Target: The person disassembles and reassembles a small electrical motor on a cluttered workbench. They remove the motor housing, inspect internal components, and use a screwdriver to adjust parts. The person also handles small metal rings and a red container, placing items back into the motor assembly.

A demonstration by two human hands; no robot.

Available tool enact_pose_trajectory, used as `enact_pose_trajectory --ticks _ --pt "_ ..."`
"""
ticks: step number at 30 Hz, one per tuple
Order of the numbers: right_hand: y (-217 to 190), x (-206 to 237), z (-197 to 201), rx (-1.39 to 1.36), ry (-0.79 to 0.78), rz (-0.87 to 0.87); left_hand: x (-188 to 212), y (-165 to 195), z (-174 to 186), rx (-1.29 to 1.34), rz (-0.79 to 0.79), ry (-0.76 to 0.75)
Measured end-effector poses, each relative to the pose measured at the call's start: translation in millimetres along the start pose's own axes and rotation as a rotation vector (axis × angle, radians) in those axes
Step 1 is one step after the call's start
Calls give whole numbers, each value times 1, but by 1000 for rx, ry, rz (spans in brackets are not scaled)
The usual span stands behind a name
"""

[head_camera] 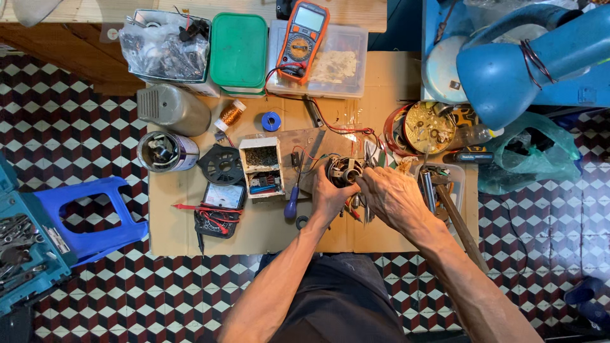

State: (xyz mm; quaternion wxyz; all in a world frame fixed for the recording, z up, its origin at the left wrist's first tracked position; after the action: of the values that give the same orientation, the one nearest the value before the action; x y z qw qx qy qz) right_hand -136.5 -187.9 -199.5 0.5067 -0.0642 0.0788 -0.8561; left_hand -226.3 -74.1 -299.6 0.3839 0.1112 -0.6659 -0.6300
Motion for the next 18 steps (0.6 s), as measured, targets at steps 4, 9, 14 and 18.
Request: enact_pose_trajectory --ticks 4,9,14,18 --pt "-10 -4 -10 -81 -58 -107 -1 -2 9 77 -26 -11" --pt "-28 -15 -21 115 -235 -328 0 -4 21 111 -69 -19" --pt "-37 -20 -11 141 -111 -204 -2 -1 27 47 -38 23" --pt "-37 -23 -9 156 -98 -146 -5 3 39 181 2 -88"
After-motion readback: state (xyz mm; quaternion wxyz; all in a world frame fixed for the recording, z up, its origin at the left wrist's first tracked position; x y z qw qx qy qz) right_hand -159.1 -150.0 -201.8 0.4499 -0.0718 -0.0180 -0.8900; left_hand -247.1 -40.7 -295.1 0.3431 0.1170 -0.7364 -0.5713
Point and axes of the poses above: each hand's wrist, its own x-axis away from the middle knuckle, its own z-axis out of the back of the hand, y = z × x, the point moved 1 cm from there along -x, towards the middle knuckle, and after that the axes turned 10 degrees about x, right-handed, at the moved point
